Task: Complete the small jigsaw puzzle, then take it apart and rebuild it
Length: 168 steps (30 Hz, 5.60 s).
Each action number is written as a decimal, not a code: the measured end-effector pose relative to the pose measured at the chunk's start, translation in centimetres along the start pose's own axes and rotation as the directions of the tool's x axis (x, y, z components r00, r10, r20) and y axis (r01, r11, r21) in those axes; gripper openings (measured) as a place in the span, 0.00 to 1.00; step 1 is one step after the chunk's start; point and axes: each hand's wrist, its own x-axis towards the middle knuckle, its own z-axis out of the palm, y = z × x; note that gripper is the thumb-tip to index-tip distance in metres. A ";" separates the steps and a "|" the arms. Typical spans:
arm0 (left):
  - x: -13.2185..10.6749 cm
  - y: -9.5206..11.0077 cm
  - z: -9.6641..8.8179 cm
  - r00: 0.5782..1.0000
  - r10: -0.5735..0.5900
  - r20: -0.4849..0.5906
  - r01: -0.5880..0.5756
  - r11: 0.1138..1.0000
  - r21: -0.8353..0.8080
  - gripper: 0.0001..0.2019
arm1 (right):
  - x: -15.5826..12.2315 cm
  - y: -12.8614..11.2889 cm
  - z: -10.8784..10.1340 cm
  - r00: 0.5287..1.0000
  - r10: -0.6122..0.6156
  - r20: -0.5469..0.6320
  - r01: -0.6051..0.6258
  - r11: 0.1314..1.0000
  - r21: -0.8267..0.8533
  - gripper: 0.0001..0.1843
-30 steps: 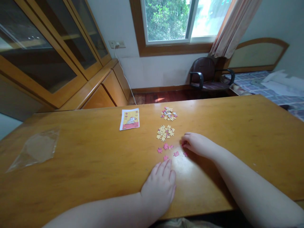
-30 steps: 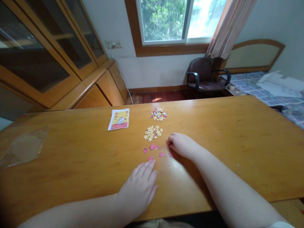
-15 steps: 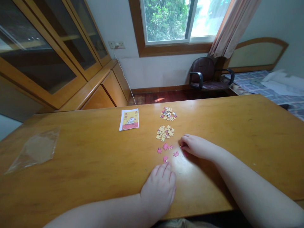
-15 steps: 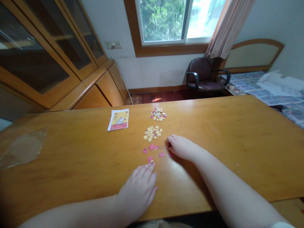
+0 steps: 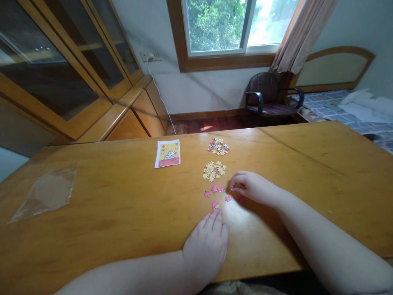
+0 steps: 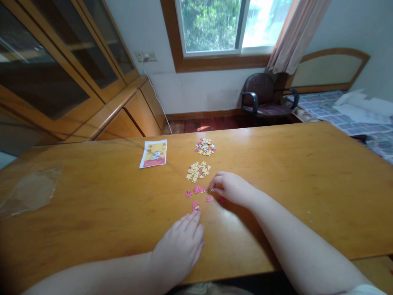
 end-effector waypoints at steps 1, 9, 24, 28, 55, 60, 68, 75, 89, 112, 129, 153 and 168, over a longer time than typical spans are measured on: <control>0.0 0.0 0.1 1.000 0.004 -0.011 -0.004 1.000 0.003 0.10 | 0.1 -0.2 0.3 1.000 -0.002 -0.012 0.003 1.000 0.025 0.09; 0.0 0.0 0.1 1.000 0.003 0.003 -0.003 1.000 0.001 0.10 | 0.9 -1.5 4.1 0.998 -0.016 -0.064 0.021 0.997 0.079 0.10; 0.2 0.0 -0.2 1.000 -0.005 -0.030 0.005 1.000 0.015 0.09 | 1.6 -1.4 5.4 0.994 -0.085 -0.074 0.085 0.996 -0.011 0.10; 0.3 0.1 -0.1 0.999 -0.011 -0.032 0.011 1.000 0.011 0.09 | 1.6 -1.3 5.8 0.989 -0.111 -0.094 0.107 0.993 -0.055 0.10; 0.7 -0.5 -0.9 1.000 -0.007 0.013 0.008 0.998 -0.065 0.09 | -0.5 0.5 -0.5 0.987 0.074 0.141 -0.044 0.977 -0.207 0.06; 0.7 -0.4 -1.2 0.999 -0.034 0.034 0.036 0.998 -0.060 0.09 | -1.0 1.5 -0.8 0.962 0.158 0.222 -0.128 0.981 -0.142 0.06; 1.0 -0.5 -1.9 0.992 -0.076 0.097 0.081 0.996 -0.049 0.07 | -0.6 1.4 -1.0 0.975 0.171 0.144 -0.138 0.967 -0.212 0.06; 1.1 -0.7 -1.9 0.997 -0.043 0.069 0.045 0.998 -0.038 0.06 | -0.7 -0.6 0.0 0.993 0.039 0.107 -0.018 0.981 -0.192 0.09; 4.5 -7.2 -2.3 0.933 -0.349 0.088 0.349 0.937 0.012 0.10 | -0.9 -1.9 0.7 0.962 0.016 0.273 0.028 0.987 -0.157 0.03; 4.8 -7.7 -1.6 0.952 -0.261 0.161 0.280 0.953 -0.112 0.10 | -0.4 -0.4 0.8 0.981 -0.187 -0.041 0.176 0.965 -0.197 0.15; 4.9 -7.5 -1.2 0.866 -0.458 0.200 0.467 0.884 0.000 0.09 | -0.1 0.4 1.6 0.959 -0.258 -0.115 0.227 0.946 -0.230 0.19; 5.2 -8.3 -2.4 0.792 -0.506 0.342 0.585 0.788 -0.191 0.05 | -0.1 0.2 1.6 0.953 -0.282 -0.114 0.248 0.937 -0.246 0.18; 4.7 -6.4 -0.5 0.824 -0.537 0.181 0.438 0.400 -0.805 0.08 | 0.2 -1.6 3.2 0.984 0.008 -0.176 0.046 0.951 0.305 0.11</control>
